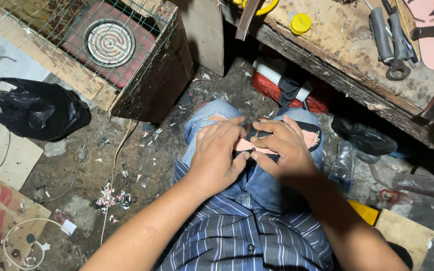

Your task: The person sits on the floor of a shoe workshop and assembles a shoe: they pull and smooth the upper over a wooden last, trim excess material with scissors, hammer the edges, fit a pink insole into the shoe, then pull the wooden last out and set it on the workbench.

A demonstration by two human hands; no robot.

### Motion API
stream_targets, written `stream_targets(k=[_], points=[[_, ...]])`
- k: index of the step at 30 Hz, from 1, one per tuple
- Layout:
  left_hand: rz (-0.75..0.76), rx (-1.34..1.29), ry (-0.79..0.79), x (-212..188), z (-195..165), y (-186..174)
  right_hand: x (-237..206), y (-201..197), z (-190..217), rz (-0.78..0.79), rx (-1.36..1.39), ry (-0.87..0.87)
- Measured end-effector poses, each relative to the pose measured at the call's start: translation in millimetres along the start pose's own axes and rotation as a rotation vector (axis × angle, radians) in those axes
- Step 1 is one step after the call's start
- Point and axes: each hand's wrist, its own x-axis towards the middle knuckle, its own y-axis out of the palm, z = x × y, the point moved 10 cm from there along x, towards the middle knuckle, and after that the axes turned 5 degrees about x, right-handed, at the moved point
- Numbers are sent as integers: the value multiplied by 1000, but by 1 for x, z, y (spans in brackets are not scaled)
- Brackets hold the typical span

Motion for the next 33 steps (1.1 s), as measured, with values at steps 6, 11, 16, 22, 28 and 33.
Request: stream_targets(k=[6,11,16,22,28,33], points=[[34,4,28,0,4,2,-1,1,4,-95,-37,12],[-27,95,168,3,-8,2,-3,-1,7,-156,-82,32],[-27,130,198,4,-13,5,2,-17,-5,-39,114,21],[-60,128,195,4,-12,4,-29,-201,-86,-479,-773,232],[-97,112,200,7,-9,3,-56,-279,-164,-356,-1017,528],[-78,94,166,12,0,4,-73,-257,-121,-613,-531,409]])
